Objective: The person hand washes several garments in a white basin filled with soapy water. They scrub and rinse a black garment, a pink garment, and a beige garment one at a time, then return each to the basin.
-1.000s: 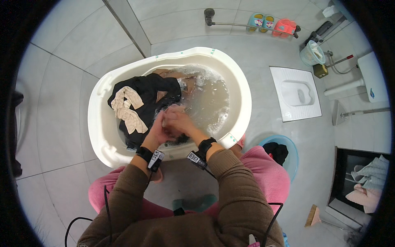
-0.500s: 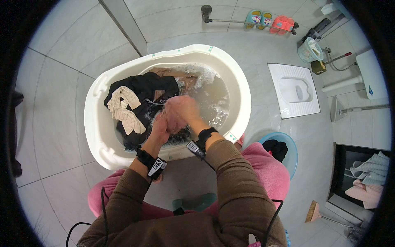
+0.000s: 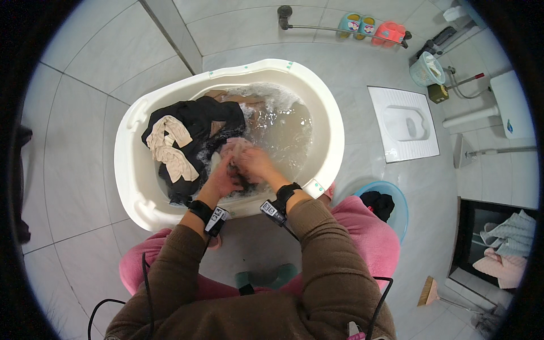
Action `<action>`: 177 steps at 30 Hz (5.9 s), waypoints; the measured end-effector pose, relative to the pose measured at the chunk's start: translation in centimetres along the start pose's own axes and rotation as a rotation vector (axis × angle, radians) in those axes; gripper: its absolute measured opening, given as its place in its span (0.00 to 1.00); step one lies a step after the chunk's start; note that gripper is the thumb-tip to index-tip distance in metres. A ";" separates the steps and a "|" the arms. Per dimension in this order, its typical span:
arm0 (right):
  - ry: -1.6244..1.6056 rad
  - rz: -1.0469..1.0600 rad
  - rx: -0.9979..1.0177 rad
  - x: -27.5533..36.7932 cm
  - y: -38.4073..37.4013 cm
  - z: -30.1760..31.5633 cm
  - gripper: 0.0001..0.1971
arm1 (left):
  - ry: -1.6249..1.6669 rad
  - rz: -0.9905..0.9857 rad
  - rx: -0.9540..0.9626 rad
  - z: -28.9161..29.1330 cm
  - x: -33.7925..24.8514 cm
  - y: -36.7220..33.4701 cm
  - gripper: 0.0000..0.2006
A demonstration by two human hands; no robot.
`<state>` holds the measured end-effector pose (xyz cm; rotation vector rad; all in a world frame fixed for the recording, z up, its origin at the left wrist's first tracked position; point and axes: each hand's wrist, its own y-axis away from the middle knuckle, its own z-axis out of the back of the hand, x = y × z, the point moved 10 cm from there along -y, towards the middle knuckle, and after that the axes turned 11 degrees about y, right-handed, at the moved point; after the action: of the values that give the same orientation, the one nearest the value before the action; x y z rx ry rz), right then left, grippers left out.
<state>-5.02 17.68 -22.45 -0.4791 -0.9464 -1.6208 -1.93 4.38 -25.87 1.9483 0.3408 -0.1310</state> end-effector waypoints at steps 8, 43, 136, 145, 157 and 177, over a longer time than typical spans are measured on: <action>-0.318 0.442 0.059 14.5 2.0 2.2 0.17 | -0.032 -0.415 0.654 -3.4 -8.0 1.8 0.19; -0.162 0.241 -0.187 13.2 1.7 4.0 0.18 | -0.065 -0.476 0.464 -3.9 -7.6 2.9 0.23; -0.108 0.119 -0.330 13.3 2.6 3.7 0.13 | 0.177 -0.284 0.939 -4.8 -4.7 2.6 0.22; 0.430 -0.148 -0.353 -5.6 -2.3 7.6 0.19 | -0.123 -0.544 0.216 -7.0 -3.7 4.0 0.19; 0.369 0.205 0.030 -2.1 -1.1 -3.6 0.17 | 0.135 0.085 0.159 1.8 0.6 -1.5 0.35; 0.848 -0.025 -0.365 -5.2 -2.4 7.4 0.15 | -0.095 -0.485 0.071 -3.3 -3.4 2.3 0.20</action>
<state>-7.16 26.80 -22.72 0.0109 -0.0225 -1.7842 -4.71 5.95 -21.71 1.8876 0.7486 -0.5541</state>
